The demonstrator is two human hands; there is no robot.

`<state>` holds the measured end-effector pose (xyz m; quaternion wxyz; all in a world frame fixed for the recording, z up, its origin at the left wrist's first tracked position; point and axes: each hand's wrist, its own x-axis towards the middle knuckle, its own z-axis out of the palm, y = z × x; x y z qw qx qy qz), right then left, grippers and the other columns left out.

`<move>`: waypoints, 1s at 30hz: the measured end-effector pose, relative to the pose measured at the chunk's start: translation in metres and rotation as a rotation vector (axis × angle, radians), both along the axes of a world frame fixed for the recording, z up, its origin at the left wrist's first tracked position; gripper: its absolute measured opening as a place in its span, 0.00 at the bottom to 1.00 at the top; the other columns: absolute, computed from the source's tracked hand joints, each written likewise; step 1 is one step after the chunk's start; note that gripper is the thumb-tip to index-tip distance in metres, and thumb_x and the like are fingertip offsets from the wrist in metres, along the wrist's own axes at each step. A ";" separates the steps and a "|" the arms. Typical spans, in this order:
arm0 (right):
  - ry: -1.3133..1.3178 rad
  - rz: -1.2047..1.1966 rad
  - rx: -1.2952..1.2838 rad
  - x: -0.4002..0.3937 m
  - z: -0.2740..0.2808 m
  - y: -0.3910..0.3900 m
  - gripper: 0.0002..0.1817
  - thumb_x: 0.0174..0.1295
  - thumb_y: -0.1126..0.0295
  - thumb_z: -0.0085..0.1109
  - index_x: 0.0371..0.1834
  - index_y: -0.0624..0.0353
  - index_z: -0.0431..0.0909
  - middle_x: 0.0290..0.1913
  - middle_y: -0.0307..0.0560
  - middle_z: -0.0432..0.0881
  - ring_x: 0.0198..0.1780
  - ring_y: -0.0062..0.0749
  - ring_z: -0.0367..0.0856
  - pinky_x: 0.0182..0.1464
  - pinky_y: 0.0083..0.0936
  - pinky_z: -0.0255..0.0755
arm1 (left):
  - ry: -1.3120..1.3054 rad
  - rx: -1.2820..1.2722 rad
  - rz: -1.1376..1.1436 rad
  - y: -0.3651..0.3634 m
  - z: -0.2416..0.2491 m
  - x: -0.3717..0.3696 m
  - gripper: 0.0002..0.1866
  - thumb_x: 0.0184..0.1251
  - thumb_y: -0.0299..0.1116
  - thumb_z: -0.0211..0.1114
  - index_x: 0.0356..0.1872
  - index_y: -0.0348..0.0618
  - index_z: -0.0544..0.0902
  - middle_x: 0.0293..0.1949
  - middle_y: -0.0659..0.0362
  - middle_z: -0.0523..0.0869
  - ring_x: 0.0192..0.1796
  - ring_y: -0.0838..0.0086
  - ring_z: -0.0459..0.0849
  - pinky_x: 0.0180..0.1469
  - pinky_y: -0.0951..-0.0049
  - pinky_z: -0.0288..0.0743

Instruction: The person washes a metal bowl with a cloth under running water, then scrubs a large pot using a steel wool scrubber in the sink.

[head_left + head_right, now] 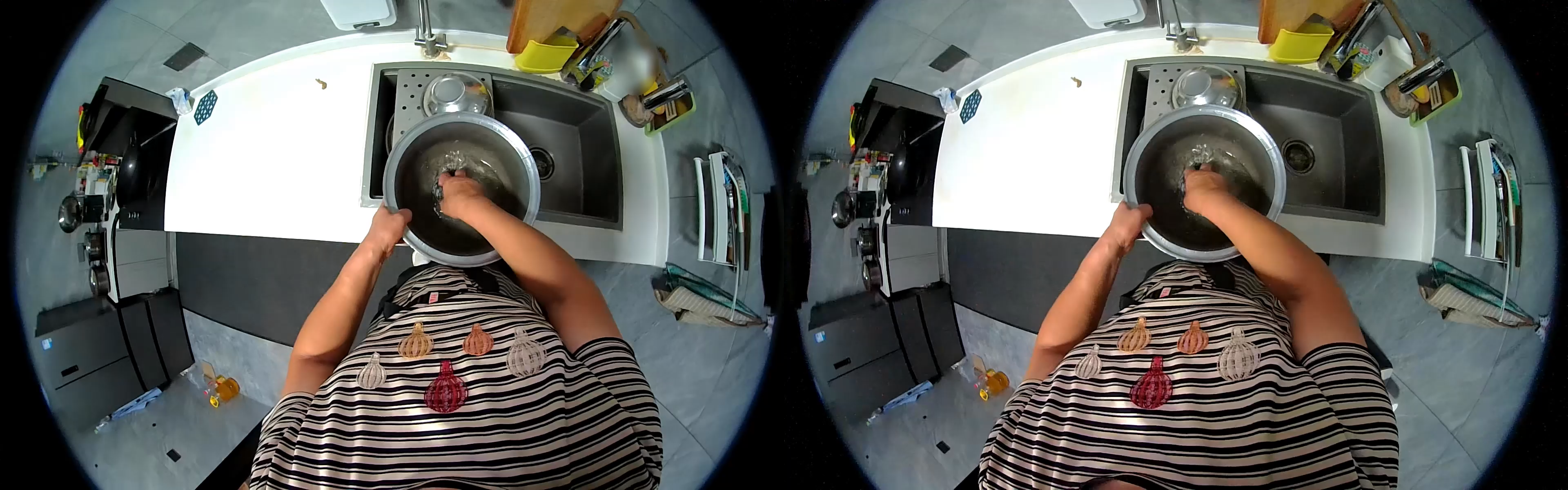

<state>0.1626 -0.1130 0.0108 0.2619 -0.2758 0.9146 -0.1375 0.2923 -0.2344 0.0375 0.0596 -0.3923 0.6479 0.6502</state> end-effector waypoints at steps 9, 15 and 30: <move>-0.140 -0.349 -0.563 -0.012 -0.021 -0.035 0.17 0.49 0.71 0.60 0.45 0.54 0.74 0.41 0.57 0.79 0.46 0.52 0.77 0.50 0.37 0.70 | -0.070 0.003 -0.026 0.003 0.005 -0.002 0.16 0.52 0.30 0.57 0.41 0.30 0.78 0.29 0.54 0.80 0.26 0.70 0.78 0.24 0.70 0.72; -0.055 0.310 0.158 -0.022 0.007 0.003 0.17 0.50 0.69 0.59 0.45 0.53 0.74 0.44 0.53 0.79 0.49 0.48 0.77 0.50 0.37 0.70 | -0.002 -0.046 -0.024 0.002 -0.006 -0.001 0.17 0.52 0.30 0.58 0.43 0.31 0.76 0.26 0.55 0.80 0.21 0.70 0.77 0.21 0.70 0.71; 0.027 -0.317 -0.633 -0.020 -0.027 -0.022 0.16 0.46 0.72 0.63 0.40 0.53 0.73 0.41 0.52 0.79 0.45 0.47 0.77 0.47 0.37 0.71 | -0.073 -0.043 -0.036 0.003 0.011 -0.002 0.16 0.50 0.33 0.59 0.40 0.34 0.78 0.24 0.57 0.79 0.20 0.73 0.74 0.18 0.74 0.67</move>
